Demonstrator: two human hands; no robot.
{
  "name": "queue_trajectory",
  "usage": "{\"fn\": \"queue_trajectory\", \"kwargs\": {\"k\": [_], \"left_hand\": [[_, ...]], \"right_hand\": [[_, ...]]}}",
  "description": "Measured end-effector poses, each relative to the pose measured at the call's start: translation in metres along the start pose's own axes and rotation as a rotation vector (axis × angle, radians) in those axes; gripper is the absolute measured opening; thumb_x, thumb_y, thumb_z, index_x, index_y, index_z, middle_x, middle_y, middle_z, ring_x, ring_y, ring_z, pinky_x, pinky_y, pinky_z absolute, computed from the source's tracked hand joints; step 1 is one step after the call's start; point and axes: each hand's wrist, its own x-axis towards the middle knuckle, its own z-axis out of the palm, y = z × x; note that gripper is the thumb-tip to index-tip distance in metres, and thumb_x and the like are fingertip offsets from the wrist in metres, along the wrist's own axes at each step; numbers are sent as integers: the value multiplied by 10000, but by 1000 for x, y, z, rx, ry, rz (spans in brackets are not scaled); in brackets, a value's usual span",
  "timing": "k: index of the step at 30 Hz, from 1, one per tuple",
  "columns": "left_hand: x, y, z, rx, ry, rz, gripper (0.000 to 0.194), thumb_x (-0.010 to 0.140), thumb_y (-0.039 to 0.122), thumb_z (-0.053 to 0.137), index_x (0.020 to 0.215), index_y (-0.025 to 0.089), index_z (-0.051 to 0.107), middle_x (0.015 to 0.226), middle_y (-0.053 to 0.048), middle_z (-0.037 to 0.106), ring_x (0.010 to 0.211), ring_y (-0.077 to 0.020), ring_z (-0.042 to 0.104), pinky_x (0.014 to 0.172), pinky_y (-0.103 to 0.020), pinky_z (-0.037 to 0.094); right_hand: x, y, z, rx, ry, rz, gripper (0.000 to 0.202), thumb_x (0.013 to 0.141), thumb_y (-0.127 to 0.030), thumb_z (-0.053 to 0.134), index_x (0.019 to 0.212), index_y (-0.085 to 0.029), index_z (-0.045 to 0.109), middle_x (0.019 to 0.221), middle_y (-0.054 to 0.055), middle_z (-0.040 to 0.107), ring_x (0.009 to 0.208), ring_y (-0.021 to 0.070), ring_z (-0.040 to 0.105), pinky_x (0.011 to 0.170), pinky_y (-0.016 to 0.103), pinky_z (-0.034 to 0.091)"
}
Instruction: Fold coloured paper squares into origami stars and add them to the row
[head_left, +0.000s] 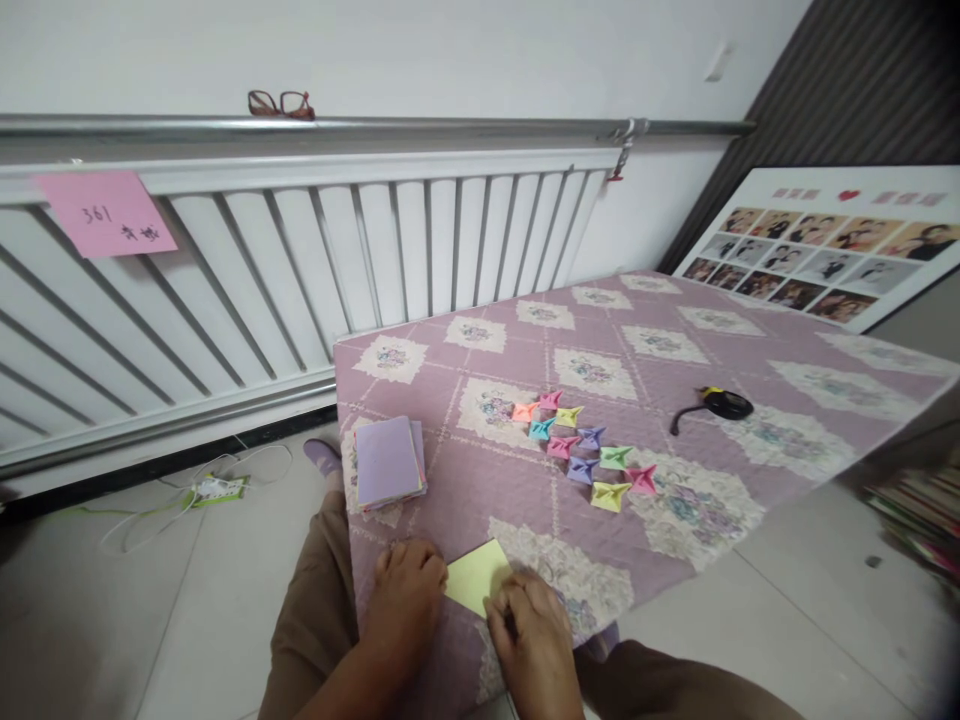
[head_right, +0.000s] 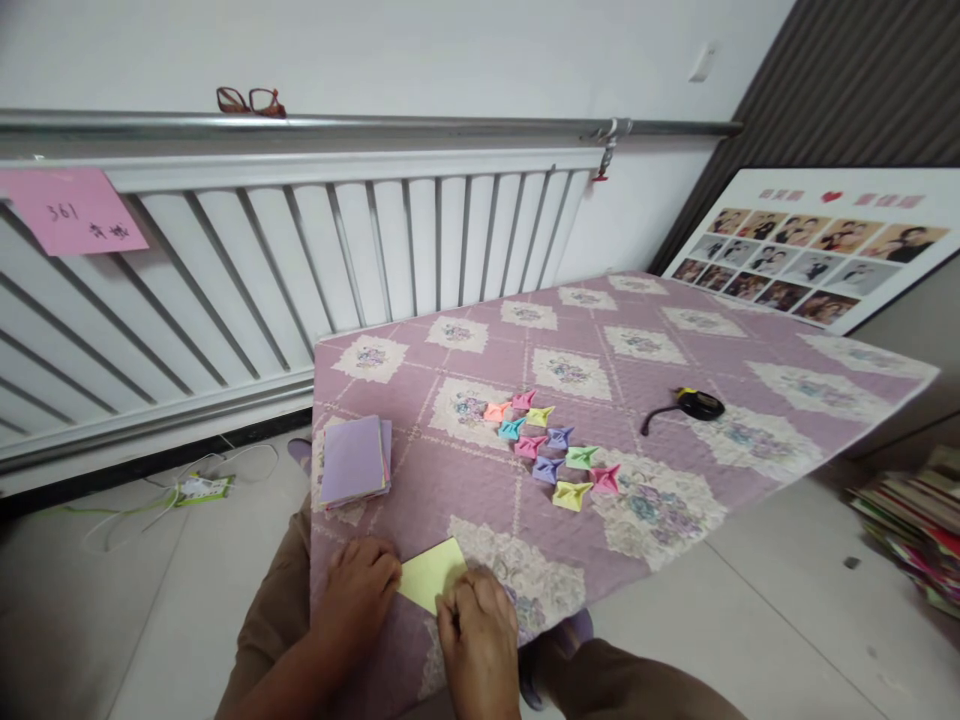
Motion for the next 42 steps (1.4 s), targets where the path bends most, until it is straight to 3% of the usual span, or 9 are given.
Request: {"fn": "queue_trajectory", "kwargs": {"k": [5, 11, 16, 21, 29, 34, 37, 39, 42], "left_hand": [[-12, 5, 16, 37, -14, 284, 121, 920, 169, 590, 967, 261, 651, 1012, 9, 641, 973, -191, 539, 884, -347, 329], [-8, -1, 20, 50, -2, 314, 90, 927, 267, 608, 1014, 252, 627, 1054, 7, 649, 980, -207, 546, 879, -366, 345], [3, -9, 14, 156, -9, 476, 40, 942, 247, 591, 961, 222, 617, 978, -4, 637, 914, -195, 550, 823, -352, 359], [9, -11, 8, 148, -26, 494, 94, 933, 307, 609, 928, 214, 618, 955, -7, 631, 895, -200, 546, 815, -355, 361], [7, -17, 9, 112, -42, 484, 165, 912, 358, 631, 1014, 231, 605, 1032, -6, 632, 945, -212, 538, 850, -368, 364], [6, -15, 12, 135, 44, 495, 53, 943, 247, 576, 935, 221, 622, 944, -6, 626, 885, -189, 535, 845, -352, 364], [4, -8, 2, 71, 148, 506, 94, 944, 194, 549, 896, 231, 622, 912, 8, 636, 860, -184, 543, 829, -355, 365], [5, -3, -12, -17, 241, 500, 125, 948, 177, 523, 905, 237, 624, 917, 8, 643, 857, -180, 553, 815, -350, 375], [8, 1, -33, -145, 424, 433, 198, 947, 159, 483, 1087, 221, 609, 1073, -59, 632, 988, -210, 560, 893, -378, 397]], "right_hand": [[3, 1, -5, 5, 3, 1, 102, 827, -152, 570, 777, -240, 563, 858, 41, 632, 822, 245, 600, 746, 376, 467], [6, 4, -13, 120, 50, -63, 121, 863, -165, 556, 930, -239, 625, 1020, 73, 656, 970, 243, 613, 843, 380, 477], [1, -7, -7, 110, -59, -56, 264, 728, -123, 724, 928, -283, 657, 988, 28, 667, 946, 262, 605, 827, 404, 436], [4, -9, 2, 43, -105, -31, 303, 658, -56, 774, 826, -282, 663, 867, -12, 659, 852, 236, 592, 784, 372, 399], [14, 0, -5, -72, -181, -205, 170, 753, -127, 753, 809, -244, 644, 815, -10, 647, 791, 209, 593, 744, 324, 413], [19, -9, -15, -134, -174, -228, 108, 805, -151, 691, 798, -243, 635, 809, 2, 648, 784, 219, 601, 732, 335, 421], [22, -19, -23, -114, -136, -208, 118, 865, -170, 604, 777, -244, 635, 779, 14, 635, 758, 214, 600, 709, 328, 433], [25, -26, -28, 25, -117, -159, 194, 919, -195, 509, 771, -238, 626, 760, 20, 622, 728, 192, 601, 674, 297, 450], [32, -32, -33, 336, -118, 23, 232, 946, -275, 445, 773, -231, 593, 717, 10, 608, 669, 169, 604, 612, 257, 467]]}}
